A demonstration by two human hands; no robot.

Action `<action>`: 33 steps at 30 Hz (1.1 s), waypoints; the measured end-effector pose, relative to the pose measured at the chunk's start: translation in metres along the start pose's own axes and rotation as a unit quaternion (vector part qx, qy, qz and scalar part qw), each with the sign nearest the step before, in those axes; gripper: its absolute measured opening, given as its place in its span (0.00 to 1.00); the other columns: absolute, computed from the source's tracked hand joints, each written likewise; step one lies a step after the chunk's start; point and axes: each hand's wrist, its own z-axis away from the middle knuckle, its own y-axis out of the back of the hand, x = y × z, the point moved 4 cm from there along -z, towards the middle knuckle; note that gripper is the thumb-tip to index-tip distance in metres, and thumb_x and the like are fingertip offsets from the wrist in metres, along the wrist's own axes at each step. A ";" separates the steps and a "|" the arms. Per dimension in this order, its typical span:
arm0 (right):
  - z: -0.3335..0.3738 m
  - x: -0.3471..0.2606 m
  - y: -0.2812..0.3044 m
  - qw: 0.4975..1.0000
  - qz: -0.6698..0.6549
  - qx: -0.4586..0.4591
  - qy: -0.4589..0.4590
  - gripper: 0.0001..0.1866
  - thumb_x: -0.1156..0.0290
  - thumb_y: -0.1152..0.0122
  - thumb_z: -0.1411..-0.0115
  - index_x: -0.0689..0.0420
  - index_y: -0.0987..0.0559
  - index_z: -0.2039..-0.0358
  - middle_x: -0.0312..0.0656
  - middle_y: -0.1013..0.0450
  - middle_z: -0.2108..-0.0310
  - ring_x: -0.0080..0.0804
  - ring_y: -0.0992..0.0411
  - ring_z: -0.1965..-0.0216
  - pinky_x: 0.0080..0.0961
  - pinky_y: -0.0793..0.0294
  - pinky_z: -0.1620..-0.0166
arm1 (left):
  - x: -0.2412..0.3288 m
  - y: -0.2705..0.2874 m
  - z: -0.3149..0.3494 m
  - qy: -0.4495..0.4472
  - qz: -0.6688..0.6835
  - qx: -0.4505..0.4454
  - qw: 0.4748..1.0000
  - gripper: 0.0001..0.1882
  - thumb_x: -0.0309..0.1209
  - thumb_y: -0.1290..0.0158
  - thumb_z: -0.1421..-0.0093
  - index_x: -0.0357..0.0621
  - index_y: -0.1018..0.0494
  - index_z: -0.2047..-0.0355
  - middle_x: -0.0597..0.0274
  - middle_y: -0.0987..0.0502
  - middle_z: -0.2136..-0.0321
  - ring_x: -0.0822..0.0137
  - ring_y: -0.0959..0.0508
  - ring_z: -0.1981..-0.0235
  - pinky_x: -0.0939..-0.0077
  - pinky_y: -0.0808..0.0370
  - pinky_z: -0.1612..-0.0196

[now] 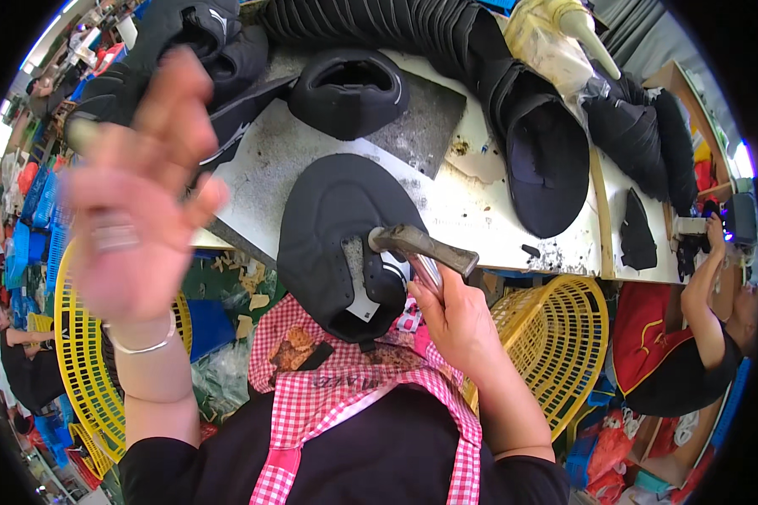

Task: Manually assemble footwear components using a hammer and punch tool.

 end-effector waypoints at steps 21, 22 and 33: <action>-0.013 -0.032 0.038 0.998 -0.001 -0.067 -0.017 0.15 0.62 0.43 0.33 0.63 0.31 0.68 0.41 0.36 0.86 0.25 0.39 0.83 0.27 0.39 0.77 | -0.129 0.043 0.053 0.223 -0.525 0.090 0.817 0.08 0.29 0.44 0.37 0.34 0.22 0.66 0.61 0.20 0.76 0.76 0.22 0.74 0.80 0.26 0.68; -0.015 -0.034 0.038 0.997 0.006 -0.079 -0.013 0.15 0.62 0.43 0.33 0.63 0.30 0.68 0.42 0.36 0.85 0.26 0.38 0.82 0.28 0.38 0.76 | -0.129 0.042 0.053 0.220 -0.525 0.091 0.817 0.08 0.29 0.44 0.37 0.34 0.22 0.66 0.61 0.20 0.76 0.76 0.22 0.74 0.80 0.26 0.68; -0.002 -0.052 0.032 0.991 0.087 -0.095 0.030 0.10 0.67 0.46 0.35 0.63 0.27 0.65 0.44 0.30 0.81 0.38 0.28 0.77 0.35 0.34 0.73 | -0.129 0.003 0.061 -0.041 -0.723 0.042 0.688 0.06 0.27 0.38 0.47 0.40 0.23 0.70 0.57 0.25 0.77 0.53 0.22 0.76 0.65 0.25 0.71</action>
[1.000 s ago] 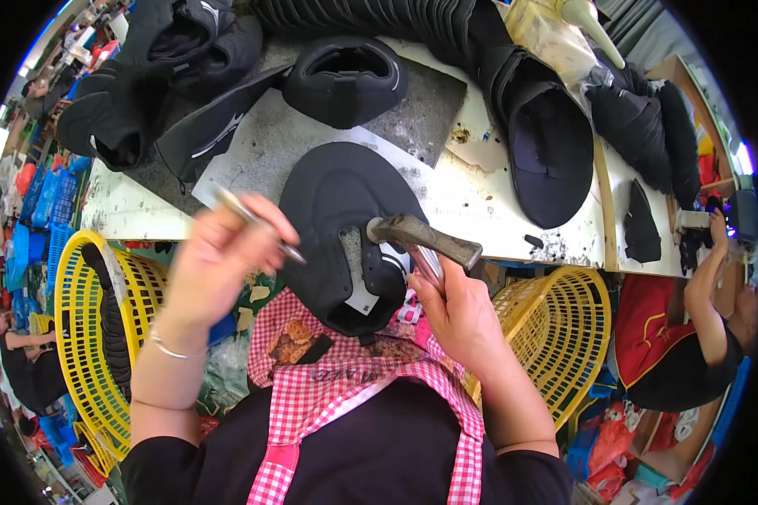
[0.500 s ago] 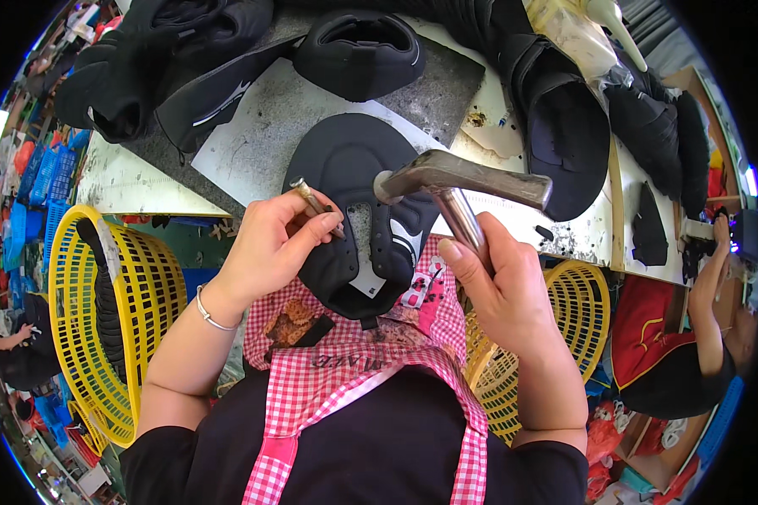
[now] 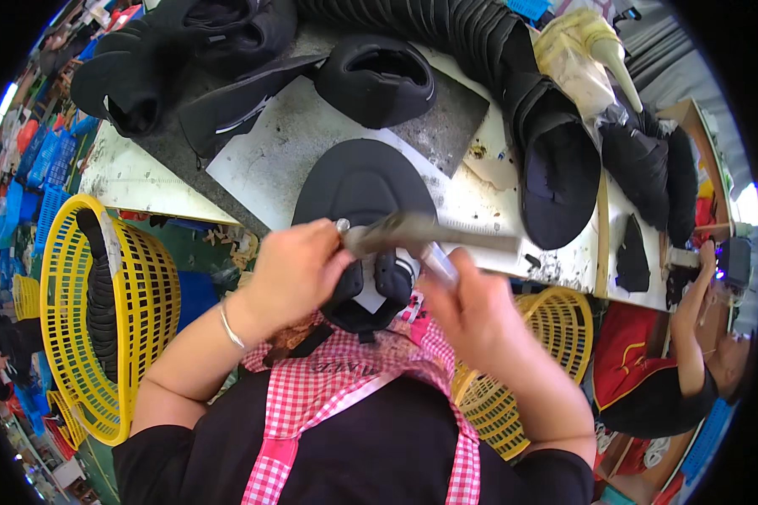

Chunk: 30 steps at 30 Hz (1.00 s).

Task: Manually assemble footwear components using a hammer and punch tool.

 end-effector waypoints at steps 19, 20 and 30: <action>-0.010 -0.018 0.058 0.843 -0.474 0.162 0.194 0.15 0.58 0.53 0.30 0.59 0.32 0.60 0.34 0.42 0.85 0.20 0.44 0.87 0.19 0.47 0.82 | -0.015 0.003 -0.013 0.035 0.071 -0.028 0.996 0.06 0.24 0.41 0.43 0.35 0.24 0.66 0.56 0.21 0.75 0.60 0.20 0.76 0.76 0.24 0.70; -0.007 -0.001 0.039 0.856 -0.454 0.146 0.200 0.14 0.60 0.51 0.31 0.60 0.32 0.60 0.38 0.40 0.86 0.25 0.41 0.88 0.24 0.44 0.82 | -0.006 0.003 -0.014 -0.004 0.010 -0.013 1.000 0.06 0.24 0.41 0.44 0.35 0.24 0.68 0.55 0.22 0.75 0.56 0.21 0.75 0.75 0.25 0.70; -0.030 0.001 0.048 0.966 -0.204 0.157 -0.011 0.09 0.68 0.45 0.32 0.61 0.26 0.60 0.25 0.41 0.82 0.11 0.45 0.81 0.15 0.46 0.78 | -0.045 -0.006 -0.016 0.223 0.262 -0.027 0.939 0.08 0.27 0.46 0.37 0.32 0.25 0.65 0.59 0.20 0.76 0.74 0.19 0.73 0.81 0.23 0.68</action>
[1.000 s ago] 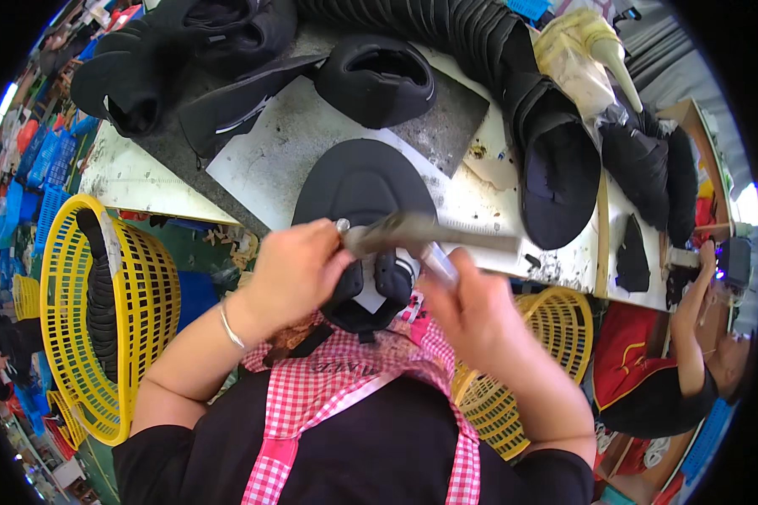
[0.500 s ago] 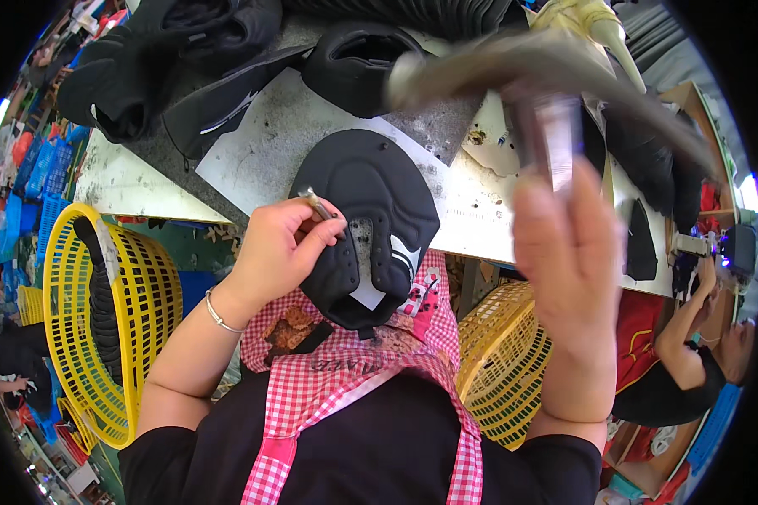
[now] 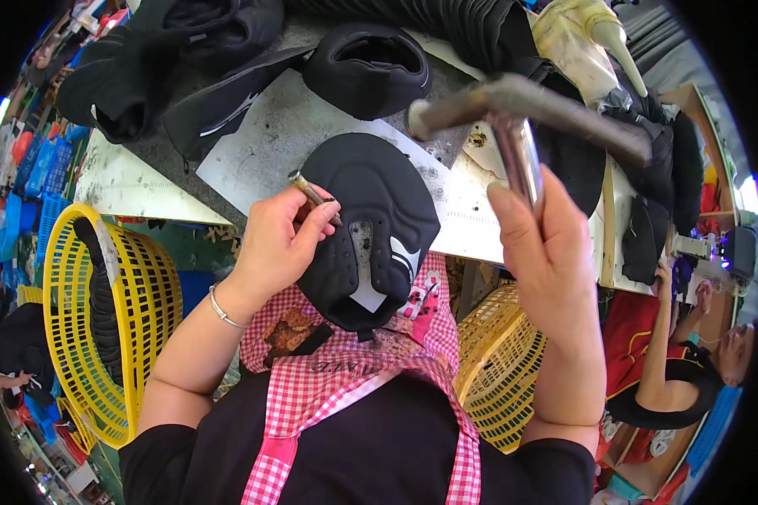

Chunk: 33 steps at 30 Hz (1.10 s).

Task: Manually assemble footwear components using a hammer and punch tool.

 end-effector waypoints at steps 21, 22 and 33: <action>0.066 0.148 -0.078 0.937 -0.348 -0.014 0.019 0.14 0.82 0.36 0.49 0.53 0.34 0.71 0.34 0.34 0.67 0.20 0.36 0.65 0.24 0.37 0.68 | -0.007 -0.018 0.004 0.017 0.083 0.019 0.996 0.09 0.30 0.47 0.33 0.34 0.25 0.61 0.61 0.20 0.71 0.74 0.19 0.70 0.81 0.22 0.65; 0.075 0.150 -0.071 0.937 -0.349 -0.008 0.021 0.14 0.82 0.36 0.49 0.53 0.34 0.71 0.34 0.34 0.67 0.20 0.36 0.65 0.24 0.37 0.68 | -0.005 -0.025 0.005 0.020 0.113 0.010 0.993 0.09 0.30 0.47 0.33 0.34 0.25 0.61 0.61 0.20 0.70 0.74 0.19 0.70 0.81 0.23 0.65; 0.102 0.086 0.125 0.898 -0.252 0.360 0.019 0.13 0.79 0.40 0.40 0.59 0.30 0.56 0.38 0.29 0.60 0.29 0.25 0.59 0.25 0.23 0.58 | 0.066 0.007 -0.065 -0.392 -0.285 0.124 0.866 0.05 0.28 0.38 0.45 0.42 0.21 0.70 0.58 0.26 0.46 0.56 0.26 0.45 0.66 0.27 0.45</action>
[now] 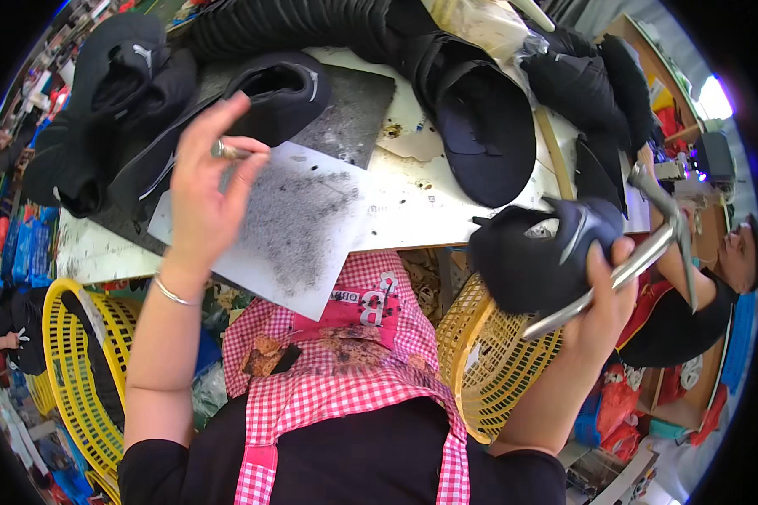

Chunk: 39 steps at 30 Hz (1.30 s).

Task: Manually assemble footwear components using a hammer and punch tool.

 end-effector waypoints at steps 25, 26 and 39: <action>-0.039 0.088 -0.156 0.939 0.194 -0.284 0.017 0.12 0.67 0.38 0.36 0.60 0.31 0.63 0.38 0.28 0.76 0.15 0.36 0.84 0.15 0.37 0.83 | 0.101 -0.001 0.129 -0.156 0.110 -0.325 0.926 0.06 0.33 0.45 0.49 0.45 0.25 0.76 0.64 0.23 0.67 0.71 0.22 0.69 0.78 0.28 0.72; -0.018 0.092 -0.166 0.932 0.172 -0.318 -0.039 0.14 0.67 0.34 0.39 0.60 0.31 0.63 0.36 0.28 0.76 0.15 0.37 0.84 0.16 0.37 0.83 | 0.103 -0.008 0.135 -0.197 0.086 -0.349 0.912 0.05 0.33 0.46 0.49 0.46 0.26 0.78 0.66 0.24 0.70 0.72 0.22 0.70 0.78 0.27 0.72; 0.012 0.104 -0.205 0.862 0.397 -0.306 0.075 0.28 0.62 0.21 0.55 0.62 0.31 0.65 0.46 0.29 0.76 0.37 0.30 0.75 0.35 0.30 0.67 | 0.080 0.013 0.116 -0.107 0.129 -0.320 0.932 0.03 0.31 0.47 0.51 0.47 0.28 0.78 0.68 0.29 0.78 0.70 0.23 0.76 0.75 0.27 0.73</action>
